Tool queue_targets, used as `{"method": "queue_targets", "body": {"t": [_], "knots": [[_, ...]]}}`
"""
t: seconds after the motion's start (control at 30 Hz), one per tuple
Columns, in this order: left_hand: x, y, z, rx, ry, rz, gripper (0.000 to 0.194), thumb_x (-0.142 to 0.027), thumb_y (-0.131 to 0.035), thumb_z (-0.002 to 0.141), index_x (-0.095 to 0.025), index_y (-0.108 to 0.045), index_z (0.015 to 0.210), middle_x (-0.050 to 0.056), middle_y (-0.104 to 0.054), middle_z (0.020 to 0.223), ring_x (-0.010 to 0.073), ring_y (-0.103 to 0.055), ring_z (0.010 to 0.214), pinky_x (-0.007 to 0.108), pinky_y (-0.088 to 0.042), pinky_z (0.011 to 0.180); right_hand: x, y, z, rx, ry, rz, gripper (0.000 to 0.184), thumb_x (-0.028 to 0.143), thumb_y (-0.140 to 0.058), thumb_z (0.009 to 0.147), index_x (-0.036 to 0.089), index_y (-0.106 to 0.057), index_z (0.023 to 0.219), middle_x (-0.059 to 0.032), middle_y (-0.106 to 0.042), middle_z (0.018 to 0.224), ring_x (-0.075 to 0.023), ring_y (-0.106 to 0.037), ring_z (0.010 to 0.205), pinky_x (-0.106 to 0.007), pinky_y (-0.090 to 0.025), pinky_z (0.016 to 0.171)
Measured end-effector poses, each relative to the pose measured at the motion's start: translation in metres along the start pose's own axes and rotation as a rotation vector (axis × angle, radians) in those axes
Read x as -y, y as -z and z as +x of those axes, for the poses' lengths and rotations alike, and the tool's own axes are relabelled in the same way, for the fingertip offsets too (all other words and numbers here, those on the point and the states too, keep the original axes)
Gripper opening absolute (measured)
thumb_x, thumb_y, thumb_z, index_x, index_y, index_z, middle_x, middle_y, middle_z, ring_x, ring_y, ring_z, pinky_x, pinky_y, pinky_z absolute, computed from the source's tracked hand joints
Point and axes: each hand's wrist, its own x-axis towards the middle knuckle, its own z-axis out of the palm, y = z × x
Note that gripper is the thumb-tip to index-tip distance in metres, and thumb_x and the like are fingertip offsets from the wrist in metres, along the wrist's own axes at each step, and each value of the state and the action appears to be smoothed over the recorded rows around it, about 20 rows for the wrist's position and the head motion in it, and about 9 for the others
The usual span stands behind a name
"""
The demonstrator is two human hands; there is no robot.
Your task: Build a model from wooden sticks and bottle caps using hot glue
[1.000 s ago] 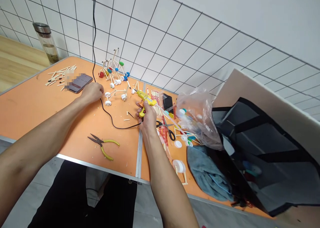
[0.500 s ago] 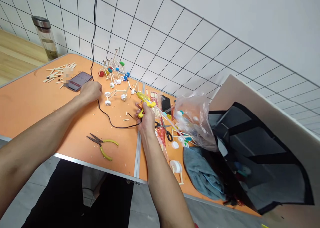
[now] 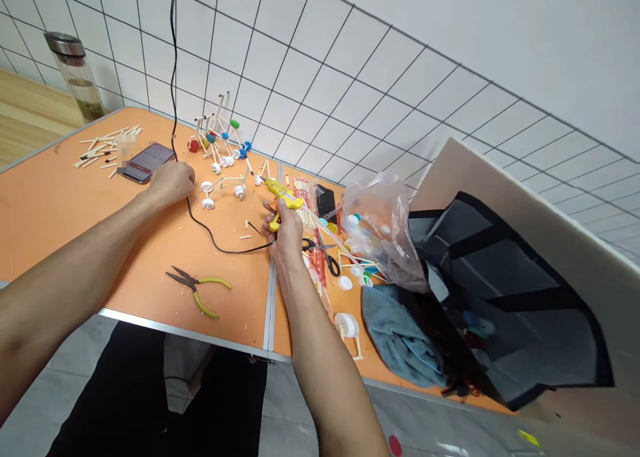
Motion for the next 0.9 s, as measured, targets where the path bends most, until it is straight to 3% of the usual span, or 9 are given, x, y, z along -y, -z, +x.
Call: {"method": "queue_targets", "body": {"t": [0.4,0.63,0.9], "knots": [[0.0018,-0.0049,0.0014,-0.041,0.014,0.022,0.042,-0.011,-0.059,0.09,-0.018,-0.089,0.12,0.021,-0.084,0.128,0.0389,-0.076,0.129,0.042,-0.062,0.103,0.0003,-0.0009,-0.0008,-0.004,0.012,0.005,0.02,0.032,-0.082,0.096,0.021,-0.067,0.086,0.0036,-0.076,0.076,-0.004,-0.052,0.047,-0.012,-0.043,0.04],[-0.0003,0.0001,-0.0016,-0.023,0.026,0.06,0.045,-0.01,-0.058,0.09,-0.021,-0.089,0.121,0.019,-0.085,0.128,0.0376,-0.077,0.128,0.039,-0.061,0.1,-0.0022,0.0003,0.0012,0.037,0.025,0.0,0.029,0.039,-0.087,0.092,0.023,-0.064,0.085,0.0037,-0.077,0.078,-0.0057,-0.055,0.049,-0.015,-0.05,0.044],[0.0034,0.0027,0.001,-0.029,0.027,0.07,0.044,-0.011,-0.058,0.089,-0.022,-0.089,0.12,0.02,-0.084,0.13,0.0398,-0.076,0.129,0.043,-0.061,0.103,-0.003,0.0014,0.0063,0.04,0.053,-0.004,0.03,0.041,-0.086,0.094,0.024,-0.063,0.088,0.0049,-0.075,0.075,-0.0058,-0.055,0.048,-0.013,-0.047,0.042]]}}
